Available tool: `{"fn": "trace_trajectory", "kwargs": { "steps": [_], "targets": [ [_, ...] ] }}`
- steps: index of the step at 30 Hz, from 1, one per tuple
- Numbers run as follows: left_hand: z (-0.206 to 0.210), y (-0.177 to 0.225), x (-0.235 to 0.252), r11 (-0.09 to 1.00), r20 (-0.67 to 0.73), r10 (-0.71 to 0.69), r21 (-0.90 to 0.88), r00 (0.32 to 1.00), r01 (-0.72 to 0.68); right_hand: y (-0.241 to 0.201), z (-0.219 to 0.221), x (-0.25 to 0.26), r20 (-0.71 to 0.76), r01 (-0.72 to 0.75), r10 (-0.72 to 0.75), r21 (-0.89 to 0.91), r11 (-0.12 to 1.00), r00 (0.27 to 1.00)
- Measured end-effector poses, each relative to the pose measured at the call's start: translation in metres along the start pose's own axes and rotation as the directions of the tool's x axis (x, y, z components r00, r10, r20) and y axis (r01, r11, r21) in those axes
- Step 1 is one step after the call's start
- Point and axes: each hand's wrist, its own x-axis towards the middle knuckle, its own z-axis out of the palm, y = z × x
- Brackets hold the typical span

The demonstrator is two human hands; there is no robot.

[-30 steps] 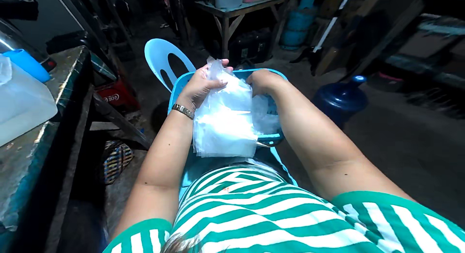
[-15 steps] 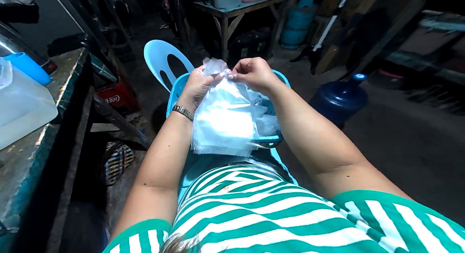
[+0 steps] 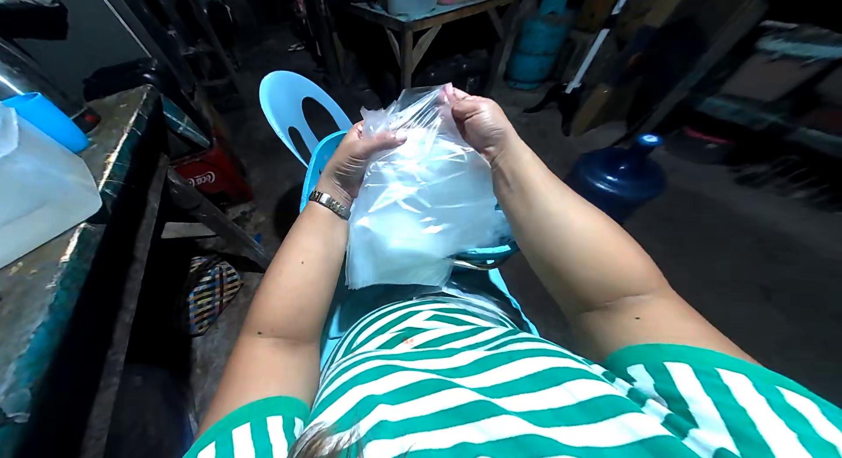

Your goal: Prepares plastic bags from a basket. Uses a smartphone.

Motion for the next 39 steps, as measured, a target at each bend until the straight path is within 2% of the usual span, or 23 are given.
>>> {"fn": "trace_trajectory", "kwargs": {
  "steps": [2,3,4,6,7,9,12,14,15,16,18,20,21,22,24,26,28,30,32,34,36,37,39],
  "targets": [
    [-0.001,0.000,0.001,0.997,-0.002,0.001,-0.072,1.000,-0.001,0.001,0.001,-0.002,0.093,-0.056,0.062,-0.059,0.997,0.994],
    [-0.002,-0.001,0.003,0.995,0.001,-0.005,-0.103,1.000,0.006,0.002,-0.003,-0.005,0.219,-0.056,0.083,-0.129,0.990,0.972],
    [-0.003,-0.002,0.005,0.992,0.004,-0.020,-0.126,1.000,0.020,0.004,-0.008,-0.007,0.351,-0.013,0.084,-0.198,0.980,0.933],
    [-0.003,0.001,0.005,0.991,0.001,-0.062,-0.123,0.998,0.061,0.007,-0.014,-0.005,0.532,0.059,0.051,-0.187,0.981,0.845],
    [-0.002,0.003,0.004,0.994,-0.026,-0.070,-0.083,0.997,0.067,0.008,-0.017,-0.004,0.541,0.077,0.017,-0.150,0.986,0.841],
    [-0.004,0.006,0.000,0.998,-0.046,-0.067,0.016,0.997,0.067,0.007,-0.021,-0.004,0.445,0.085,-0.062,-0.030,0.996,0.893],
    [-0.011,0.005,-0.002,0.989,0.113,-0.081,0.131,0.990,0.066,0.001,-0.013,-0.003,0.291,0.001,-0.034,0.113,0.994,0.956],
    [-0.013,0.003,0.000,0.993,0.178,-0.060,0.112,0.982,0.040,0.000,-0.006,-0.006,0.253,-0.064,0.053,0.033,0.997,0.966],
    [-0.012,0.002,0.000,0.996,0.143,-0.045,0.085,0.989,0.033,0.001,-0.006,-0.007,0.270,-0.084,0.091,-0.037,0.996,0.959],
    [-0.011,0.003,-0.001,0.999,0.081,-0.035,0.034,0.996,0.032,0.003,-0.009,-0.008,0.335,-0.077,0.110,-0.111,0.991,0.936],
    [-0.009,0.004,-0.002,0.998,0.013,-0.017,-0.063,1.000,0.018,0.009,-0.019,-0.008,0.561,0.019,0.061,-0.135,0.991,0.826],
    [-0.014,0.001,0.001,0.986,0.077,0.001,-0.166,0.997,0.012,0.012,-0.024,-0.002,0.703,0.080,-0.007,-0.071,0.994,0.711],
    [-0.018,-0.002,0.004,0.977,0.143,0.032,-0.213,0.989,-0.001,0.013,-0.024,-0.002,0.702,0.093,-0.038,-0.041,0.995,0.711],
    [-0.021,-0.003,0.005,0.971,0.178,0.054,-0.237,0.982,-0.011,0.014,-0.025,-0.002,0.666,0.096,-0.072,0.001,0.995,0.742],
    [-0.021,-0.003,-0.001,0.982,0.150,0.067,-0.183,0.986,-0.039,0.012,-0.024,-0.002,0.552,0.081,-0.134,0.119,0.990,0.823],
    [-0.019,-0.001,-0.009,0.998,0.140,0.060,-0.024,0.988,-0.057,0.010,-0.022,0.002,0.480,0.037,-0.159,0.254,0.966,0.863],
    [-0.021,0.002,-0.008,0.986,0.272,0.065,0.131,0.960,-0.104,0.011,-0.019,0.003,0.460,0.014,-0.128,0.243,0.970,0.879],
    [-0.028,0.001,0.000,0.980,0.443,0.087,0.121,0.892,-0.155,0.009,-0.017,0.001,0.447,-0.010,-0.032,0.092,0.996,0.894],
    [-0.027,0.001,-0.001,0.986,0.351,0.098,0.089,0.931,-0.138,0.005,-0.017,-0.002,0.467,0.011,0.063,-0.154,0.988,0.882],
    [-0.019,0.002,0.002,0.989,0.085,0.053,0.133,0.995,-0.064,0.004,-0.020,-0.001,0.568,0.084,0.104,-0.295,0.952,0.816],
    [-0.012,0.000,0.009,0.963,-0.167,0.025,0.269,0.986,0.021,0.003,-0.025,0.003,0.613,0.158,0.091,-0.339,0.927,0.785],
    [-0.011,-0.001,0.012,0.942,-0.238,0.017,0.330,0.971,0.064,0.002,-0.027,0.003,0.578,0.187,0.059,-0.356,0.915,0.814],
    [-0.012,-0.002,0.015,0.908,-0.267,0.002,0.404,0.964,0.110,0.000,-0.028,0.002,0.427,0.226,-0.036,-0.404,0.886,0.903]
  ]
}}
